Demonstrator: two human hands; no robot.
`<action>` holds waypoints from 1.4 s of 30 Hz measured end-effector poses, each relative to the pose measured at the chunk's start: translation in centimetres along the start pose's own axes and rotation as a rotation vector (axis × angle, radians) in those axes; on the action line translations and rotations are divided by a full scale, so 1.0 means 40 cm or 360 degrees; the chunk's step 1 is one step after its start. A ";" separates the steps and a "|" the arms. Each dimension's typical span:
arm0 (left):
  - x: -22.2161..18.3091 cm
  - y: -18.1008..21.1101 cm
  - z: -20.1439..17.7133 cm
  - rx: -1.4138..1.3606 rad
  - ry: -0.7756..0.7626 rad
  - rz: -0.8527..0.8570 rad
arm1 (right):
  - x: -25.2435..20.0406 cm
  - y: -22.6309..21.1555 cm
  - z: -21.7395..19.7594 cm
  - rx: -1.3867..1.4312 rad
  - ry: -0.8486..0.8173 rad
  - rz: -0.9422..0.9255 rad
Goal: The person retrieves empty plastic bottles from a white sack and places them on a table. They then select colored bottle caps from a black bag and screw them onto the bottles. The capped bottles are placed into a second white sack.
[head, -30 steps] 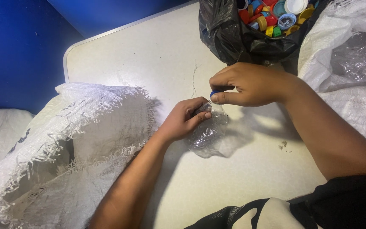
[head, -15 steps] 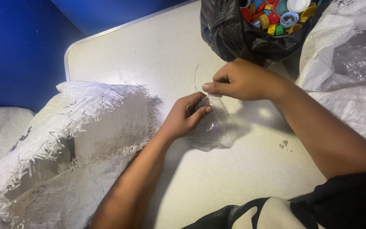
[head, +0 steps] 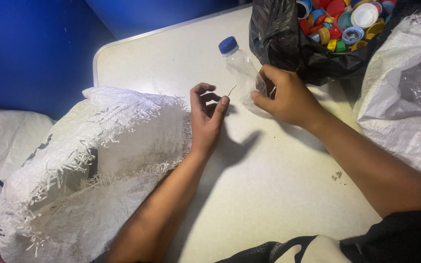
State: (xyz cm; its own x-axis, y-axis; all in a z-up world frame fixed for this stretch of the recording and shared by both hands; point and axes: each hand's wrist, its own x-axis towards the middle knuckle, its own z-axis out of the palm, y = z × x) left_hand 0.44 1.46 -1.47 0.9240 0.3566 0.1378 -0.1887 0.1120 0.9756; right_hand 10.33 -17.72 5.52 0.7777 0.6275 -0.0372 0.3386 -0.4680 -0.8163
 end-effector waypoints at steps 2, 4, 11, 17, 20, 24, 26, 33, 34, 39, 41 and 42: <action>0.000 0.026 0.005 -0.0087 -0.0208 0.0080 | -0.008 -0.030 0.025 -0.0265 0.0088 -0.0197; 0.002 0.021 0.006 -0.0176 -0.0438 0.0146 | -0.018 -0.041 0.039 -0.0528 0.0190 -0.0376; 0.020 -0.033 -0.021 -0.0518 -0.0280 -0.0062 | -0.009 0.011 0.046 -0.0349 0.0272 -0.0707; 0.024 -0.009 -0.014 -0.0549 -0.0294 -0.0132 | 0.030 0.051 0.045 0.0525 -0.0224 -0.0217; 0.025 -0.019 -0.013 -0.0436 -0.0344 -0.0130 | 0.028 0.058 0.052 0.0652 -0.0319 -0.0144; 0.015 0.055 0.021 -0.0161 -0.0439 -0.0152 | 0.025 0.067 0.060 0.0800 -0.0185 -0.0117; 0.017 0.017 0.011 -0.0084 -0.0418 -0.0115 | 0.021 0.052 0.056 0.0682 -0.0150 -0.0187; 0.016 -0.004 -0.001 0.0020 -0.0357 -0.0057 | 0.018 0.054 0.070 0.0704 -0.0159 -0.0269; 0.018 -0.004 0.000 0.0018 -0.0359 -0.0055 | 0.021 0.064 0.071 0.0701 -0.0157 -0.0270; 0.024 -0.012 -0.011 0.0057 -0.0397 -0.0167 | 0.032 0.079 0.077 0.0766 -0.0252 -0.0164; 0.026 -0.005 -0.009 0.0043 -0.0400 -0.0109 | 0.028 0.083 0.077 0.0745 -0.0241 -0.0132; 0.026 -0.002 -0.009 0.0034 -0.0392 -0.0059 | 0.026 0.085 0.078 0.0732 -0.0242 -0.0099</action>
State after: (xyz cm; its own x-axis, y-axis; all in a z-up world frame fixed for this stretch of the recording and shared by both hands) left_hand 1.29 2.14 -1.46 0.9838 0.1153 0.1370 -0.1488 0.1002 0.9838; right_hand 10.64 -16.73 0.92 0.6655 0.7455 -0.0364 0.0861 -0.1251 -0.9884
